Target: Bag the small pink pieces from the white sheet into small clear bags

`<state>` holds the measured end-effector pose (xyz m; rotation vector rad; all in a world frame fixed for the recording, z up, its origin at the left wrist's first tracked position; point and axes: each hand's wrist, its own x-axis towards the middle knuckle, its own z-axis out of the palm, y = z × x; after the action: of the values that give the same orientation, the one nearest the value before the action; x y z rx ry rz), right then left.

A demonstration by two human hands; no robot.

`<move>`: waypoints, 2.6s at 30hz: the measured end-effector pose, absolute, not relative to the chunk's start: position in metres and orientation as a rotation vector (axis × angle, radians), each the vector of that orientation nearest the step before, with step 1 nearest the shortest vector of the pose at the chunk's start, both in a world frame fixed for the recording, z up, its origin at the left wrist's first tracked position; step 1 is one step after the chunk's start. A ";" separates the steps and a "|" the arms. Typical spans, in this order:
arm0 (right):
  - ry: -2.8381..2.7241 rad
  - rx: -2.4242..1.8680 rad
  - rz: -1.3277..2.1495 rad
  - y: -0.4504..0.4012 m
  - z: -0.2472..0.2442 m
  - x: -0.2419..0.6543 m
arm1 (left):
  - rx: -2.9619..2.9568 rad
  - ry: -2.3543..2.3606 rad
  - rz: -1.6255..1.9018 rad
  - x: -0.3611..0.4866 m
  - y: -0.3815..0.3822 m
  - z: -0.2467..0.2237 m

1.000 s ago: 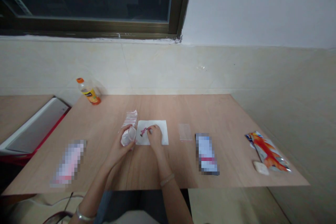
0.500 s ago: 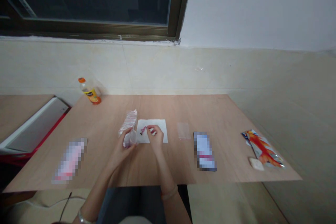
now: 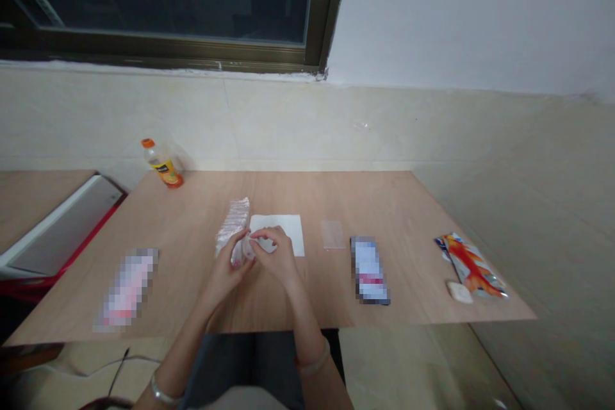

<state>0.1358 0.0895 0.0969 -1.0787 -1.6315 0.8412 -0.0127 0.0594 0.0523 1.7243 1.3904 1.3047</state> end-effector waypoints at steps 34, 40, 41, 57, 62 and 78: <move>-1.466 -1.489 0.687 0.167 -0.006 0.132 | 1.770 1.528 1.240 -0.038 0.075 0.043; -1.472 -1.165 0.878 0.140 0.046 0.128 | 1.764 1.579 1.206 -0.036 0.071 0.037; -1.507 -1.114 0.891 0.133 0.055 0.128 | 1.766 1.576 1.203 -0.035 0.071 0.036; -1.737 -1.320 0.814 0.140 0.029 0.134 | 1.623 1.496 1.279 -0.029 0.060 0.039; -1.924 -1.412 0.910 0.150 0.005 0.126 | 1.670 1.495 1.293 -0.033 0.064 0.044; -1.985 -1.498 0.919 0.159 -0.011 0.123 | 1.682 1.554 1.268 -0.037 0.076 0.047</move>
<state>0.1227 0.1589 -0.0107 -1.4982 -1.9850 0.9187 -0.0365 0.0761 0.0475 1.6825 1.5537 1.2683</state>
